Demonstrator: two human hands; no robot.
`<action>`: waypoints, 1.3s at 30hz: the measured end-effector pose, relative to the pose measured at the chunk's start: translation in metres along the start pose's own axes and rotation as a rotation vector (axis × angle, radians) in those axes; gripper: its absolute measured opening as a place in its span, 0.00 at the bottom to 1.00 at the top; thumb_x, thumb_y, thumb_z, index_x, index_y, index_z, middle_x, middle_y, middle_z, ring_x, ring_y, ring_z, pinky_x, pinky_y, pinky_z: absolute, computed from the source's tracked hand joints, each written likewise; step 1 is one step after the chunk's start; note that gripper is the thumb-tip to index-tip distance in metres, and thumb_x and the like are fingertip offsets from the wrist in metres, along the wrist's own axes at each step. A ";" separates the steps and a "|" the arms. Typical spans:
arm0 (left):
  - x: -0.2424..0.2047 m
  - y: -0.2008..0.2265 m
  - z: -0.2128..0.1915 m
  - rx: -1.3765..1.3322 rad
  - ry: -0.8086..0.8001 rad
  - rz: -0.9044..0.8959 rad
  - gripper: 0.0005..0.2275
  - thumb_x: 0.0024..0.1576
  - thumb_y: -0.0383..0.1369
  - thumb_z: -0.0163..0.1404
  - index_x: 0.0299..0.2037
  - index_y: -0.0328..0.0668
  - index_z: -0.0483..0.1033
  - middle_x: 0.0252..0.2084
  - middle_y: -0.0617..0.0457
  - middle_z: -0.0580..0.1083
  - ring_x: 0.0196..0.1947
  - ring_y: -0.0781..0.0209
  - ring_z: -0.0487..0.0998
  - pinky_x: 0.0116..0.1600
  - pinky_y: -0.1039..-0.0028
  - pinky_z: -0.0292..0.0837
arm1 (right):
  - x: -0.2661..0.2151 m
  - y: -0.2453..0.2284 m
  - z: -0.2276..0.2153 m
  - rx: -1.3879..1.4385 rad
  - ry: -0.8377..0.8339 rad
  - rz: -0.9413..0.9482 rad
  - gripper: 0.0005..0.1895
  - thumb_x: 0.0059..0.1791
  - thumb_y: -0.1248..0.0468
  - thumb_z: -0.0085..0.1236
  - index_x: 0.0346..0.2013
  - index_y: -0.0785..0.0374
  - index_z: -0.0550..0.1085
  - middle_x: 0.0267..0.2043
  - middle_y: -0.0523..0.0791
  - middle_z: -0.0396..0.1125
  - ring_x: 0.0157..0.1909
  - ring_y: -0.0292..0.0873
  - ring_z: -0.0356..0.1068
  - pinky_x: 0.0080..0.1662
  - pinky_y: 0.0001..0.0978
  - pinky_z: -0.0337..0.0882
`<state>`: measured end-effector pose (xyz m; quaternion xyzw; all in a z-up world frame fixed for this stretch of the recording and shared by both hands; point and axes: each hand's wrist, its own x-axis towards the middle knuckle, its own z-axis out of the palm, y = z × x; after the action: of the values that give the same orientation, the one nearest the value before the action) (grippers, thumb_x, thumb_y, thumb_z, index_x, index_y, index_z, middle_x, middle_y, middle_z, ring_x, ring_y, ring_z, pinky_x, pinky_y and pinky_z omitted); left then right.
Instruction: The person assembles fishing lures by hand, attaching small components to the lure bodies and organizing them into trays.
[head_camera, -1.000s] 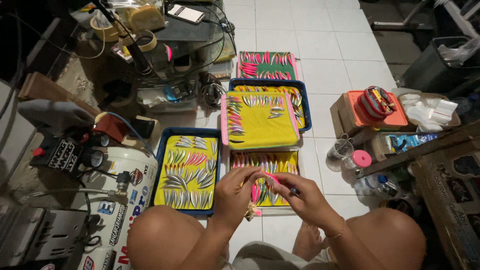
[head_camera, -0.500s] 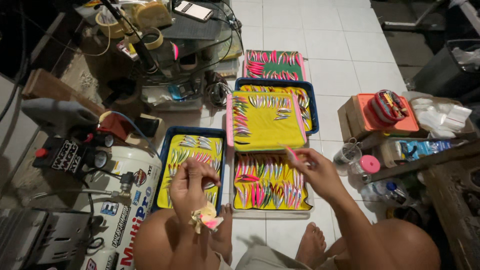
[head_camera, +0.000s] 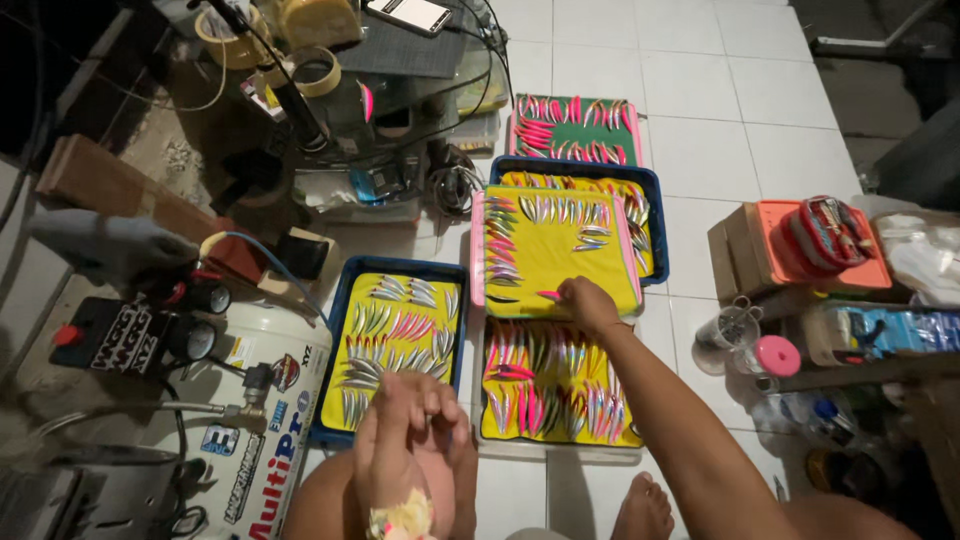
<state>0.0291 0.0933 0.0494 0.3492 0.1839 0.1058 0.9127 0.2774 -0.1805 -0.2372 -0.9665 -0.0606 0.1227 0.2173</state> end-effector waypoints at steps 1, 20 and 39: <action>0.001 -0.001 -0.003 -0.014 0.051 -0.021 0.15 0.62 0.38 0.50 0.29 0.34 0.67 0.27 0.41 0.67 0.20 0.51 0.66 0.23 0.68 0.63 | 0.014 0.010 0.013 -0.052 -0.023 -0.021 0.09 0.50 0.59 0.60 0.45 0.53 0.77 0.45 0.46 0.70 0.43 0.55 0.71 0.39 0.48 0.69; -0.005 -0.012 -0.012 -0.047 0.024 -0.081 0.12 0.64 0.34 0.48 0.33 0.32 0.69 0.37 0.40 0.69 0.29 0.51 0.72 0.24 0.69 0.66 | -0.035 -0.024 0.004 0.342 0.199 0.250 0.08 0.50 0.62 0.58 0.43 0.56 0.78 0.51 0.47 0.73 0.50 0.51 0.72 0.46 0.44 0.71; -0.006 0.001 0.009 -0.070 0.180 -0.060 0.11 0.59 0.30 0.49 0.51 0.38 0.68 0.46 0.40 0.70 0.27 0.51 0.70 0.23 0.71 0.64 | -0.088 -0.029 0.165 0.228 -0.029 0.286 0.13 0.48 0.59 0.56 0.46 0.57 0.71 0.50 0.53 0.66 0.43 0.63 0.71 0.42 0.58 0.67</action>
<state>0.0270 0.0868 0.0580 0.3005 0.2717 0.1158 0.9069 0.1475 -0.1026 -0.3505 -0.9324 0.0885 0.1723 0.3052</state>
